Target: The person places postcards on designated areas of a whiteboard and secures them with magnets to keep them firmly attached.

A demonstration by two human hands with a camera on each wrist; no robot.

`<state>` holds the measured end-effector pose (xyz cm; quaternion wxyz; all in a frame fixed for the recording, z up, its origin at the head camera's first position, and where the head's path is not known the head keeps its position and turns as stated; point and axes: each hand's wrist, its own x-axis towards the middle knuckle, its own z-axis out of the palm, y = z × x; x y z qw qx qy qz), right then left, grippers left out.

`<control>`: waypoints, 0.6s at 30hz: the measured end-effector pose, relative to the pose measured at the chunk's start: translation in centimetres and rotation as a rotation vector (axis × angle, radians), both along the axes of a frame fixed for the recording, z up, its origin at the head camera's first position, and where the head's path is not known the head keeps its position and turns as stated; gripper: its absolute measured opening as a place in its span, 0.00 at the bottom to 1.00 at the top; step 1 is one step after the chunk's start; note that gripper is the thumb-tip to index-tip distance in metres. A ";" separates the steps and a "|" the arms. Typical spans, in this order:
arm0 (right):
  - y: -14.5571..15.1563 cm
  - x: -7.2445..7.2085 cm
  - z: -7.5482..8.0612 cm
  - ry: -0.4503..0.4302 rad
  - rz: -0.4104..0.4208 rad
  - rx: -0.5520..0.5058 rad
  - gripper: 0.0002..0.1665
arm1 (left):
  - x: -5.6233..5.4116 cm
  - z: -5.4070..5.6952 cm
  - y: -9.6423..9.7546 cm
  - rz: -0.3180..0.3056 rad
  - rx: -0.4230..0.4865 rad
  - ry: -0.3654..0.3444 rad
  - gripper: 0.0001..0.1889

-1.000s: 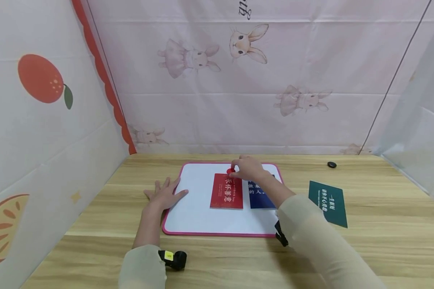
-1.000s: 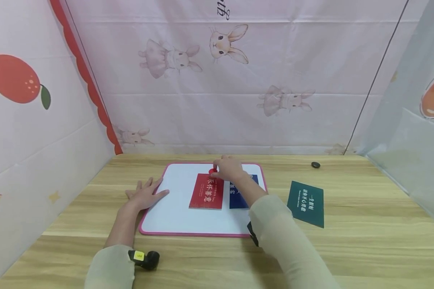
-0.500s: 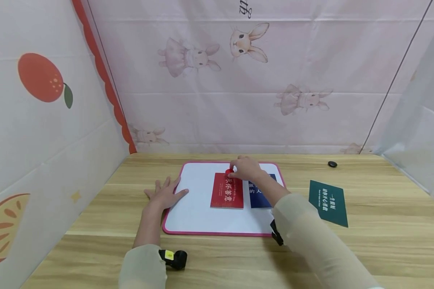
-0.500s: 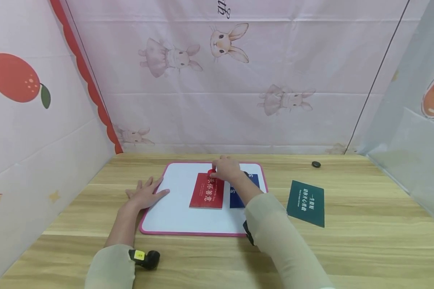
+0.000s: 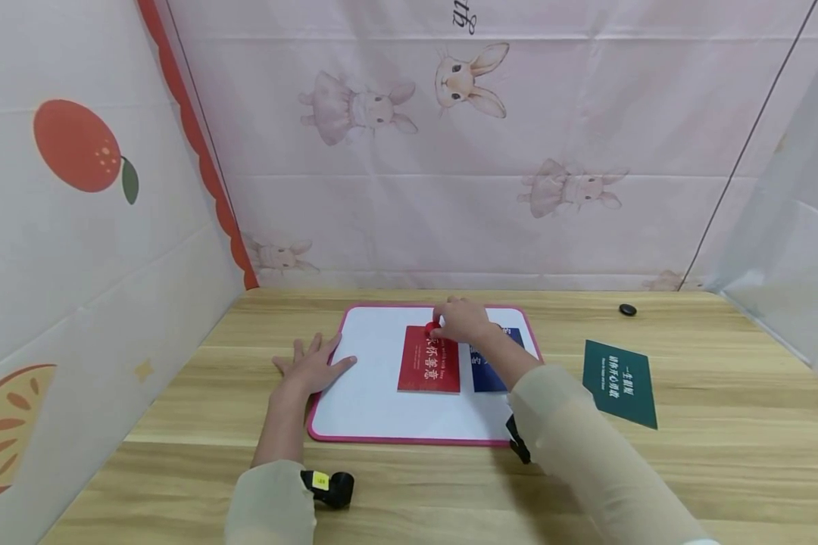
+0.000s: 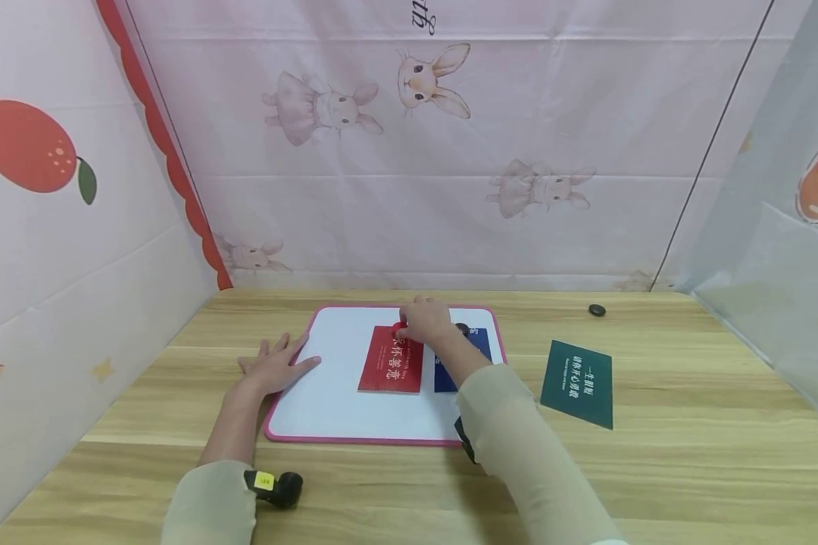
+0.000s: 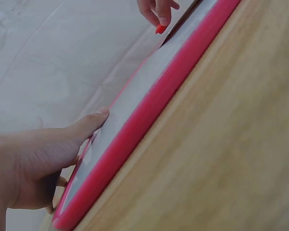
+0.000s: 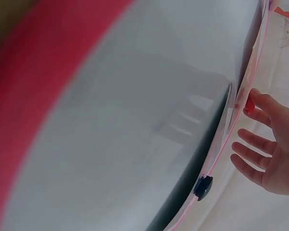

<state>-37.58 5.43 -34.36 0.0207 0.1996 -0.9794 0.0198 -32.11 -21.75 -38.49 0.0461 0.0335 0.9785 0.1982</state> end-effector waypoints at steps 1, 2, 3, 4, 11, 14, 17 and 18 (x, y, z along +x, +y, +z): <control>-0.1 0.0 0.0 0.000 0.000 0.000 0.20 | 0.0 0.0 0.0 0.001 -0.001 0.000 0.39; -0.1 0.1 0.0 0.000 -0.002 0.003 0.20 | 0.0 0.0 0.0 0.002 0.000 -0.002 0.39; -0.2 0.1 0.0 -0.002 -0.005 0.006 0.20 | -0.1 -0.1 0.0 0.002 -0.001 0.000 0.39; -0.3 0.1 0.1 -0.004 -0.009 0.008 0.19 | -0.1 -0.1 0.0 0.003 0.000 0.000 0.39; -0.5 0.1 -0.1 -0.012 -0.010 0.044 0.21 | 0.0 0.0 0.1 0.007 0.003 -0.006 0.39; -0.4 0.0 -0.2 -0.012 -0.013 0.051 0.21 | 0.1 0.2 0.1 0.008 0.009 -0.006 0.39; -0.4 0.0 -0.2 -0.017 -0.017 0.049 0.21 | 0.2 0.2 0.1 0.006 0.007 0.000 0.38; -0.4 0.0 -0.3 -0.021 -0.020 0.044 0.21 | 0.3 0.2 0.1 0.006 0.006 0.000 0.38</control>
